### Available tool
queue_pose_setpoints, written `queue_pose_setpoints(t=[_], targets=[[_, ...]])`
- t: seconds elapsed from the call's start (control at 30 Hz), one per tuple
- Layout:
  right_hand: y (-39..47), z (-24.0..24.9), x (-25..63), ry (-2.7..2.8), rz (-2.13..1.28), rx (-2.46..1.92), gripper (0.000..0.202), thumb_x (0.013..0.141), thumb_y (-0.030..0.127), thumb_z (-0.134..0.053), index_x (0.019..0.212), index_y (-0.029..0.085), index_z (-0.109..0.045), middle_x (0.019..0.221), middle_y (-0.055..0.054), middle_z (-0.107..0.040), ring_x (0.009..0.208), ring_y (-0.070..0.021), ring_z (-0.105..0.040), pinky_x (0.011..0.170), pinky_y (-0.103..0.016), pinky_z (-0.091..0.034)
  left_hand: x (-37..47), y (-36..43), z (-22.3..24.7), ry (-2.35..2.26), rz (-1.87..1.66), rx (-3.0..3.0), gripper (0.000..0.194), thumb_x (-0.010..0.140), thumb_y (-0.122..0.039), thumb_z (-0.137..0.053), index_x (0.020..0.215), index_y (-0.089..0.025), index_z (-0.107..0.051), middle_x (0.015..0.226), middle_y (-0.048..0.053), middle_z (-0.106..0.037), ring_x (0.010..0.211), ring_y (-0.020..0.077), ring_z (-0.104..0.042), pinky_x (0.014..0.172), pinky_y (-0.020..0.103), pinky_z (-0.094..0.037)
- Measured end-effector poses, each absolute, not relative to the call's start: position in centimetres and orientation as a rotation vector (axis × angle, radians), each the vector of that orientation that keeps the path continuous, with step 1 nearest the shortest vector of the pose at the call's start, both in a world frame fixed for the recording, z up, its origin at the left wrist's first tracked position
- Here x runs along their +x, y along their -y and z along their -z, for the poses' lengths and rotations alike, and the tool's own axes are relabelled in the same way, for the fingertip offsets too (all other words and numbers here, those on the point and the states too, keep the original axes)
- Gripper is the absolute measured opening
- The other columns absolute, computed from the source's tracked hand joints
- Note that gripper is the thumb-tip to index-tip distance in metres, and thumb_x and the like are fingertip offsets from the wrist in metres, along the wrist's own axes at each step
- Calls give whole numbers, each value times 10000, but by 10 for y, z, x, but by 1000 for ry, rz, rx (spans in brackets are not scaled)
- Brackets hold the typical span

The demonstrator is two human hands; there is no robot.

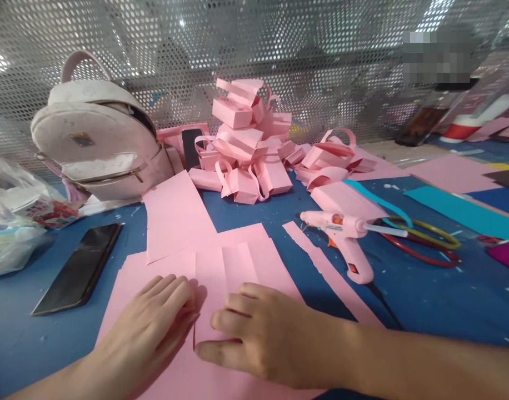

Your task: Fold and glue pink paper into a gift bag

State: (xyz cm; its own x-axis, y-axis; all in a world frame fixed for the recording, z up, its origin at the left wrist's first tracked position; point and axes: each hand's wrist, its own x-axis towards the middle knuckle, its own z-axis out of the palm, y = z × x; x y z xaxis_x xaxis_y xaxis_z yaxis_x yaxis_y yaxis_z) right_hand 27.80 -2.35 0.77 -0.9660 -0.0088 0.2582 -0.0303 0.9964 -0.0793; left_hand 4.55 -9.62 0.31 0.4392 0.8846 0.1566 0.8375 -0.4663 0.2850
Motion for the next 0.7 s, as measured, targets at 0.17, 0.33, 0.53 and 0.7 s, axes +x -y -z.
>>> queue_pose_setpoints(t=[0.17, 0.33, 0.53, 0.7], targets=[[23, -7, 277, 2879, -120, 33, 343, 1027, 157, -421, 1320, 217, -588, 1020, -34, -644, 830, -174, -524, 788, -344, -408, 47, 95, -2, -1518, -466, 2537, 149, 957, -72, -368, 935, -213, -408, 809, 8, -541, 678, 211, -480, 609, 347, -336], [24, -7, 279, 2888, -93, 45, 424, 1014, 126, -364, 1413, 142, -507, 1038, -61, -650, 860, -189, -537, 829, -364, -407, 46, 95, -2, -1503, -483, 2515, 148, 949, -75, -391, 925, -219, -416, 815, 8, -553, 682, 211, -498, 607, 350, -358], [23, -5, 279, 2891, -152, 58, 469, 992, 182, -423, 1458, 206, -466, 1095, -59, -637, 869, -203, -528, 816, -375, -394, 46, 93, -2, -1524, -544, 2564, 140, 971, -94, -396, 967, -205, -481, 809, 21, -575, 659, 204, -528, 573, 348, -419], [23, -6, 279, 2898, -135, 16, 447, 995, 187, -450, 1440, 214, -485, 1086, -47, -630, 852, -200, -513, 807, -375, -384, 33, 99, 2, -1322, -847, 2931, 186, 991, -147, -473, 1095, -151, -626, 1068, 98, -694, 914, 237, -657, 757, 401, -542]])
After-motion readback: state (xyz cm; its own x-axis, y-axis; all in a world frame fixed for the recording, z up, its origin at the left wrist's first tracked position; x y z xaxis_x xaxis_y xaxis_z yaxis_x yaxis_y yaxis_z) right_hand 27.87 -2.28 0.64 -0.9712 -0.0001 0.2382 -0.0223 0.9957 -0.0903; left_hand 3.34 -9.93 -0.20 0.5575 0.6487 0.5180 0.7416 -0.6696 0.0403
